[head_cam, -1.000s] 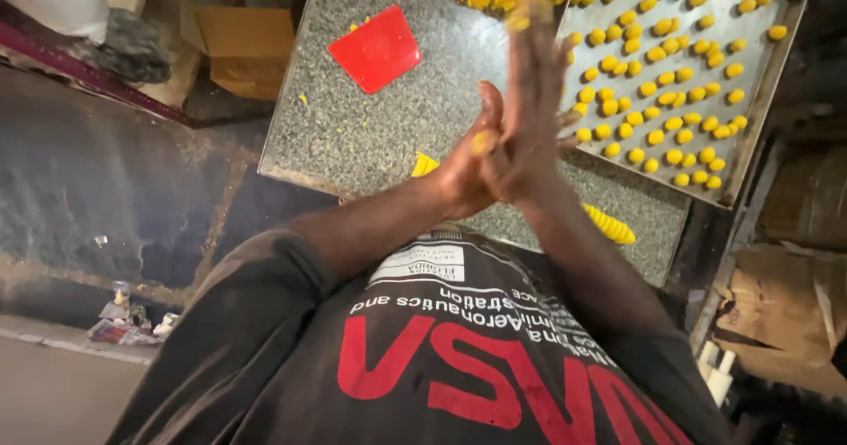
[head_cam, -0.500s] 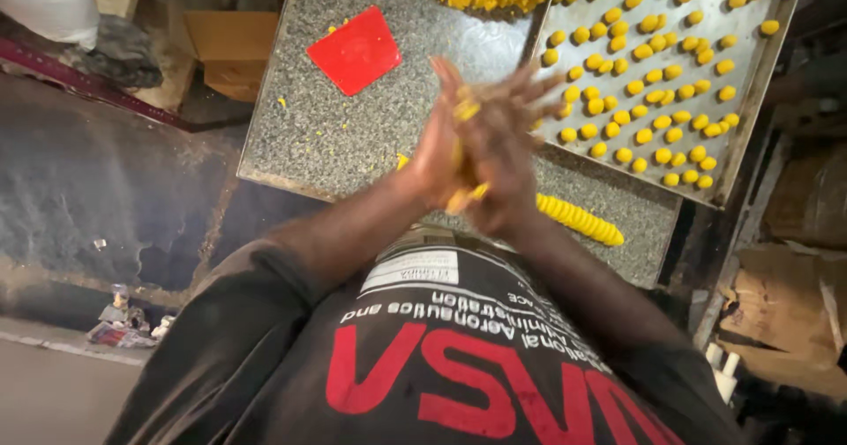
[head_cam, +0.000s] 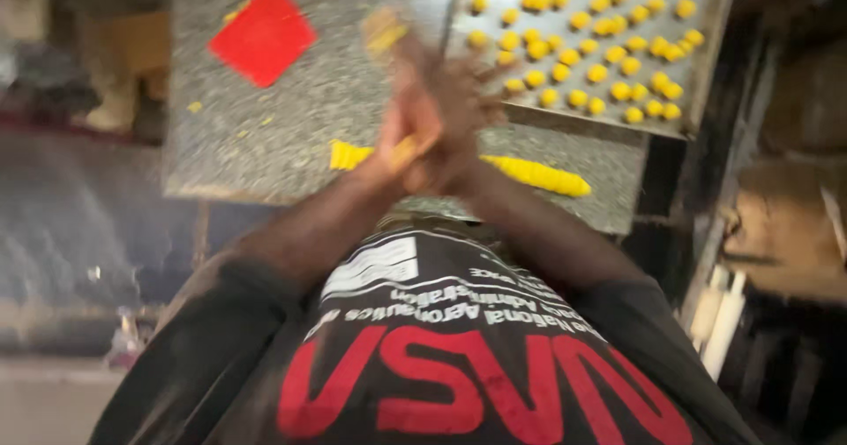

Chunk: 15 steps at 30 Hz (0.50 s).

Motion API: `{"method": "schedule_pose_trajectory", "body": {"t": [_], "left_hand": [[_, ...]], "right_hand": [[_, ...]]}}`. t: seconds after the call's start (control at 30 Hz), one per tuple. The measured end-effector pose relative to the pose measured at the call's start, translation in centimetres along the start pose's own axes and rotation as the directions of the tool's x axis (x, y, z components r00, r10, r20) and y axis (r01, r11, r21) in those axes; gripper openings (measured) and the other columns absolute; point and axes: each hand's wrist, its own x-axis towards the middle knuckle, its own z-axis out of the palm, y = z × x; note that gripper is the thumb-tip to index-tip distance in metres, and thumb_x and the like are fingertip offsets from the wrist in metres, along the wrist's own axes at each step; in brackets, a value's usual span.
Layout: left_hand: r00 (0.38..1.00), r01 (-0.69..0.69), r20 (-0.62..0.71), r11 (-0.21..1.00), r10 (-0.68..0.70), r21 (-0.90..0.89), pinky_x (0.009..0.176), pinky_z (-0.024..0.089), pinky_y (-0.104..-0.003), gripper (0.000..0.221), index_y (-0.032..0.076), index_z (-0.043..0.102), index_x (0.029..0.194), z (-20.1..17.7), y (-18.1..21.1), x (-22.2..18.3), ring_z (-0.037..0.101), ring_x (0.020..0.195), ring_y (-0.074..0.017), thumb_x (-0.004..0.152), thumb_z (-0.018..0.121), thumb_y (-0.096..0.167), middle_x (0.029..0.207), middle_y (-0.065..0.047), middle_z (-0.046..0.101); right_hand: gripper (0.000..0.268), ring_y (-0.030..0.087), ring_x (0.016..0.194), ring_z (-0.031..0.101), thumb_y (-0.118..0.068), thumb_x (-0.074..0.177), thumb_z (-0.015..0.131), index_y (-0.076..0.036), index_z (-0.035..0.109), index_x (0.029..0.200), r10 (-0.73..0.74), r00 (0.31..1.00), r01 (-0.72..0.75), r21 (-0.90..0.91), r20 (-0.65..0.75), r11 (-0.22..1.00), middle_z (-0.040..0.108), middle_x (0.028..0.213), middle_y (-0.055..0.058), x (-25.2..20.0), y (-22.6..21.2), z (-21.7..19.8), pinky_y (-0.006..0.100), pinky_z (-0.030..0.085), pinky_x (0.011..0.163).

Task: The person shapes small pieces of yellow dough into balls by hand and places them onto a metal baking tray.

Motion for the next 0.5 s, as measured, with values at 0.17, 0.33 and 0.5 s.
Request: {"method": "schedule_pose_trajectory", "body": {"t": [0.17, 0.33, 0.5], "left_hand": [[0.817, 0.131, -0.410, 0.824, -0.404, -0.551, 0.101, 0.049, -0.050, 0.100, 0.004, 0.046, 0.149, -1.9, -1.5, 3.0, 0.055, 0.122, -0.0370, 0.089, 0.046, 0.084, 0.141, -0.020, 0.055], [0.552, 0.335, -0.655, 0.857, -0.516, -0.392, 0.084, 0.047, -0.039, 0.076, 0.007, 0.054, 0.137, -1.8, -3.2, 4.0, 0.059, 0.095, -0.0224, 0.095, 0.049, 0.070, 0.111, -0.009, 0.061], [0.646, 0.395, -0.618, 0.889, -0.449, -0.234, 0.095, 0.051, -0.040, 0.047, 0.009, 0.061, 0.113, -4.4, 1.2, 0.9, 0.062, 0.099, -0.0213, 0.104, 0.058, 0.054, 0.102, -0.005, 0.062]], "right_hand": [[0.060, 0.025, 0.134, 0.058, -0.053, 0.117, 0.042, -0.001, 0.052, 0.146, 0.293, 0.955, -0.253, 0.421, -0.033, 0.871, 0.058, 0.146, 0.015, -5.1, 1.0, 1.9, 0.040, 0.046, 0.117], [0.054, 0.023, 0.090, 0.061, -0.053, 0.111, 0.045, -0.001, 0.062, 0.116, 0.820, 0.562, -0.188, 0.982, 0.106, 0.001, 0.063, 0.099, 0.009, -6.3, 8.6, 3.8, 0.042, 0.050, 0.084], [0.059, 0.020, 0.071, 0.055, -0.061, 0.103, 0.039, -0.008, 0.061, 0.091, 0.902, 0.400, -0.308, 0.903, -0.161, 0.298, 0.057, 0.077, 0.006, -3.1, 19.8, -6.8, 0.035, 0.052, 0.075]]}}
